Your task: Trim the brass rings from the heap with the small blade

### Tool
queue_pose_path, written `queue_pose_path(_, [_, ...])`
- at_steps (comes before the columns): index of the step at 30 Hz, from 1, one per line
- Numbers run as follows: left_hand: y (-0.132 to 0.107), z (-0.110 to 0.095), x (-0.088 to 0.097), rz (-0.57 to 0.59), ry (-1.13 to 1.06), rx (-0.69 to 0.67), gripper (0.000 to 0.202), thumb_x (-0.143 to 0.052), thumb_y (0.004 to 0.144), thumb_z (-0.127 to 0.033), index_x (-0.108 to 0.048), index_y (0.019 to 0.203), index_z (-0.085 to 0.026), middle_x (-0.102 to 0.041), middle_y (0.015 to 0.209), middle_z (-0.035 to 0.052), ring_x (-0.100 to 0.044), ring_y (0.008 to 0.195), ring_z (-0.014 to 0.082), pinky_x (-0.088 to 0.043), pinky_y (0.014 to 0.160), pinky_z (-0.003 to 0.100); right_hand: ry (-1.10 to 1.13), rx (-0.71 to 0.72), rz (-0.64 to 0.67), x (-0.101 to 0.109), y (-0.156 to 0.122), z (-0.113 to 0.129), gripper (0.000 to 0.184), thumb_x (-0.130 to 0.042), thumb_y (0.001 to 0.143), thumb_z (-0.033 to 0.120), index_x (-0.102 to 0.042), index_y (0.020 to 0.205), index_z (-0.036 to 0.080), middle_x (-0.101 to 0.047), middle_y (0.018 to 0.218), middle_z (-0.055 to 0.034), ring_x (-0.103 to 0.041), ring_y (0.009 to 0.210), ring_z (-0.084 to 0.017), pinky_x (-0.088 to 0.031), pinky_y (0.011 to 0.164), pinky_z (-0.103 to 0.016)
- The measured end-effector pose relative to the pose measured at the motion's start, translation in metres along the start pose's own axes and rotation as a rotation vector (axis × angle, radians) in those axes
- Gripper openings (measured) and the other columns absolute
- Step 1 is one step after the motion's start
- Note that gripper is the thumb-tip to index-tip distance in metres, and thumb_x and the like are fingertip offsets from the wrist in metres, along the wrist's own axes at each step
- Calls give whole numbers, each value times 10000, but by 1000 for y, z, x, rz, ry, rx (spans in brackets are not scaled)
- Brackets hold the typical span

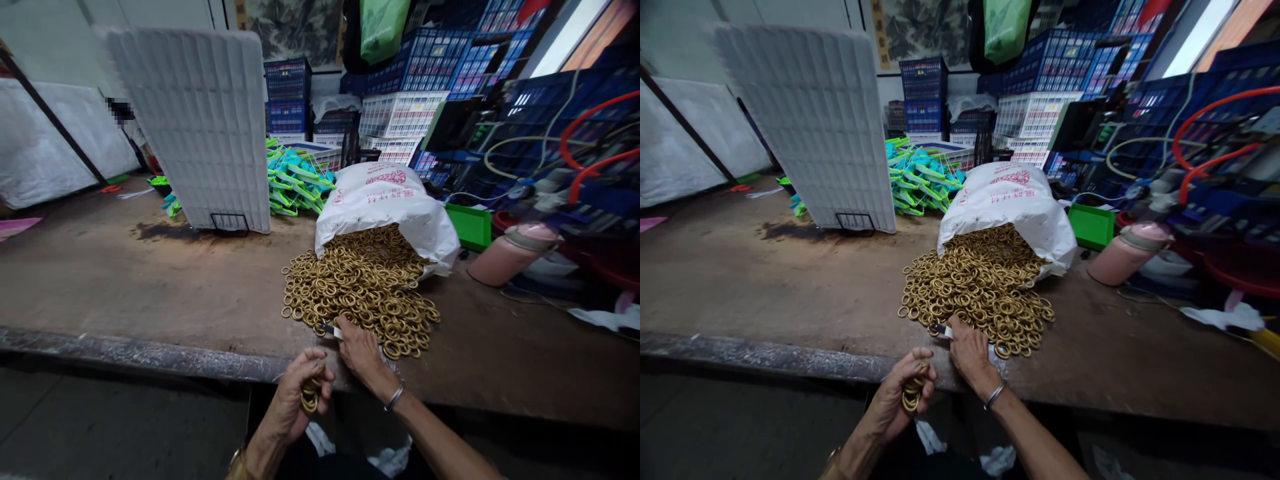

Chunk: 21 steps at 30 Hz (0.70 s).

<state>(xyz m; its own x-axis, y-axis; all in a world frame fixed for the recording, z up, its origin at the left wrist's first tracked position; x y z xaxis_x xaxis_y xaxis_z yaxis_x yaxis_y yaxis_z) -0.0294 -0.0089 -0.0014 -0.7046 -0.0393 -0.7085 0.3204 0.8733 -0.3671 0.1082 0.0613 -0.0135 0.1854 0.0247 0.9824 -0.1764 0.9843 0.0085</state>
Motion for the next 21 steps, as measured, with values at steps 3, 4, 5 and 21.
queue_pose_path(3, [1, -1, 2, 21, -39, 24, 223, -616, 672, -257, -536, 842, -138, -574, 695, 23, -505, 504, 78, -334, 370, 146, 81, 16, -31, 0, -2, -4, 194, -428, 748, 108, -521, 891, 200, -632, 708, -25, -559, 609, -130, -237, 525, -226])
queue_pose_path(4, [2, -2, 2, 20, -60, 31, 195, -618, 674, -255, -539, 802, -132, -576, 710, 28, -507, 518, 76, -331, 377, 144, 125, 17, -41, 0, -2, -6, 172, -423, 758, 125, -527, 874, 198, -623, 692, -20, -547, 596, -125, -246, 528, -223])
queue_pose_path(5, [3, -2, 3, 13, -82, 36, 175, -619, 679, -254, -535, 768, -130, -579, 725, 32, -507, 530, 75, -325, 384, 141, 180, 18, -48, 0, -3, -9, 145, -416, 773, 153, -530, 850, 196, -609, 670, -13, -531, 581, -120, -257, 531, -219])
queue_pose_path(21, [36, -1, -11, -228, 505, -218, 315, -538, 686, -342, -502, 945, -167, -436, 497, -88, -312, 328, 44, -279, 329, 168, 859, 26, 25, 0, -18, -24, 330, -356, 815, 417, -463, 603, 188, -452, 532, 42, -424, 523, -100, -326, 517, -210])
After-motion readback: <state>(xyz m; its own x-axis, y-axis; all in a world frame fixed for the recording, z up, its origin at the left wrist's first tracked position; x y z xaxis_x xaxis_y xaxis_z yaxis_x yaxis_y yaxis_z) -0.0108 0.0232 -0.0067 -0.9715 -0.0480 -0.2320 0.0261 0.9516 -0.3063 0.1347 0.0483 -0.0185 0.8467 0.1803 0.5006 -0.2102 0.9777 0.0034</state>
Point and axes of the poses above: each hand's wrist, its own y-axis towards the middle knuckle, its own x-axis out of the back of the hand, z = x × y, the point moved 1 cm from there along y, towards the middle knuckle
